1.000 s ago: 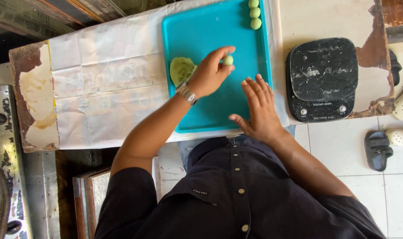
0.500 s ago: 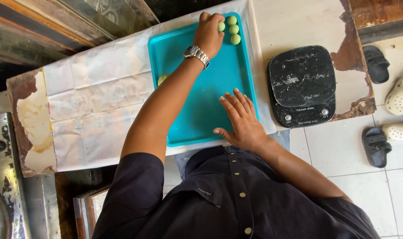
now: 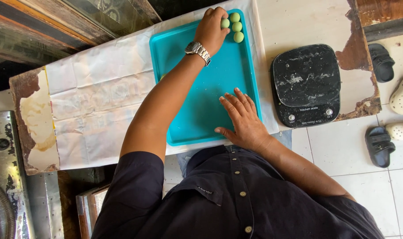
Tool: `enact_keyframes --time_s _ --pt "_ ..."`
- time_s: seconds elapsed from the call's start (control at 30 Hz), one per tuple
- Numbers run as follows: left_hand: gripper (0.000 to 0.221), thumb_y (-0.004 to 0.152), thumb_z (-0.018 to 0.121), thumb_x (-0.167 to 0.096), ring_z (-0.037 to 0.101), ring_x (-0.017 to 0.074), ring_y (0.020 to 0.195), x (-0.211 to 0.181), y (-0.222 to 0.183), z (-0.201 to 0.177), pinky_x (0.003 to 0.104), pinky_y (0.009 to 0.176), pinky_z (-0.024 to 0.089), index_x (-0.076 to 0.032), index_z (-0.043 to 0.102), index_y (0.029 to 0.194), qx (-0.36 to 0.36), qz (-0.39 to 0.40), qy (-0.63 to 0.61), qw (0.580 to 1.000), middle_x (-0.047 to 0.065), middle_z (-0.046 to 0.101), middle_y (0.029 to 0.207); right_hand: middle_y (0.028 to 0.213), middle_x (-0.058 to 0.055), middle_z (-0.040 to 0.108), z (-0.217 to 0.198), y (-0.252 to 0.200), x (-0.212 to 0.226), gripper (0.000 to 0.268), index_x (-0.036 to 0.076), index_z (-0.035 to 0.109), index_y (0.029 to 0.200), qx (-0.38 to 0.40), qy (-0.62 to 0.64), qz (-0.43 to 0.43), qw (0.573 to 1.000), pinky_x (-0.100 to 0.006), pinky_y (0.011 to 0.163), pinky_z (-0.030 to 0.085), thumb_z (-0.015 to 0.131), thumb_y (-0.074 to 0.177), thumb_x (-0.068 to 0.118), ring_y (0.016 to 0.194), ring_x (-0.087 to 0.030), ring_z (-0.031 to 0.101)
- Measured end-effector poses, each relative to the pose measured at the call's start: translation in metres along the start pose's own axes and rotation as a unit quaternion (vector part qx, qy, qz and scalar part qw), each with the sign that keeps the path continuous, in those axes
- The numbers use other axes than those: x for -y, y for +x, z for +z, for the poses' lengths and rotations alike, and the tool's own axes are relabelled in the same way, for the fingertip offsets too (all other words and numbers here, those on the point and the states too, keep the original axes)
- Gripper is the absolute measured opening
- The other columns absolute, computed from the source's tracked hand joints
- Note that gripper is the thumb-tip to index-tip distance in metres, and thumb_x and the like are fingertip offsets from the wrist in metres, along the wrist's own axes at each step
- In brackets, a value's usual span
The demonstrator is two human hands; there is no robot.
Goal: Stuffing and shaping small pieces of green dough into balls and arranging them on a tray.
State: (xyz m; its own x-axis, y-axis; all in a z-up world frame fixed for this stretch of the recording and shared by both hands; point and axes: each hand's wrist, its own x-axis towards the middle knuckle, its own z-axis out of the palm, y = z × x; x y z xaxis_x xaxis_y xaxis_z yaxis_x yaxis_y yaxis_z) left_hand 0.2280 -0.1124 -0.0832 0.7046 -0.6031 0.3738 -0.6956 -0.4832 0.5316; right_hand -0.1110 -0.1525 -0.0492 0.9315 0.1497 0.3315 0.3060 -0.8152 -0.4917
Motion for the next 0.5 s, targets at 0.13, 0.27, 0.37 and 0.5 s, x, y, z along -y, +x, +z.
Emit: enact_keyframes --time_s 0.13,0.27,0.37,0.5 --pt "0.045 0.077 0.092 -0.008 0.069 0.0334 0.081 0.008 0.003 0.012 0.047 0.057 0.056 -0.017 0.060 0.107 -0.018 -0.003 0.021 1.000 0.010 0.062 0.107 0.165 -0.020 0.041 0.002 -0.001 0.000 0.085 0.011 0.031 0.165 0.007 -0.005 0.002 1.000 -0.065 0.126 0.025 0.060 0.102 0.061 0.161 -0.044 0.023" --pt "0.048 0.077 0.091 -0.009 0.069 0.0322 0.089 0.006 0.003 0.016 0.045 0.068 0.062 -0.015 0.062 0.114 -0.020 0.011 0.018 1.000 0.011 0.059 0.112 0.164 -0.019 0.042 0.000 -0.002 0.001 0.084 0.011 0.033 0.164 0.001 -0.004 0.002 1.000 -0.065 0.125 0.027 0.065 0.101 0.057 0.161 -0.043 0.024" --pt "0.043 0.082 0.084 -0.003 0.070 0.0358 0.095 0.003 0.003 0.013 0.047 0.070 0.063 -0.013 0.062 0.118 -0.017 -0.001 0.025 1.000 0.013 0.060 0.117 0.164 -0.018 0.043 -0.002 -0.001 0.002 0.082 0.011 0.036 0.163 0.010 -0.009 -0.003 1.000 -0.065 0.125 0.026 0.065 0.101 0.056 0.161 -0.043 0.024" --pt "0.041 0.084 0.083 -0.003 0.071 0.0368 0.090 0.009 0.003 0.016 0.048 0.068 0.061 -0.012 0.063 0.118 -0.018 -0.006 0.038 0.999 0.013 0.062 0.114 0.163 -0.017 0.044 -0.002 0.000 0.002 0.078 0.011 0.040 0.161 0.019 -0.017 -0.011 1.000 -0.066 0.125 0.027 0.065 0.101 0.055 0.160 -0.044 0.023"
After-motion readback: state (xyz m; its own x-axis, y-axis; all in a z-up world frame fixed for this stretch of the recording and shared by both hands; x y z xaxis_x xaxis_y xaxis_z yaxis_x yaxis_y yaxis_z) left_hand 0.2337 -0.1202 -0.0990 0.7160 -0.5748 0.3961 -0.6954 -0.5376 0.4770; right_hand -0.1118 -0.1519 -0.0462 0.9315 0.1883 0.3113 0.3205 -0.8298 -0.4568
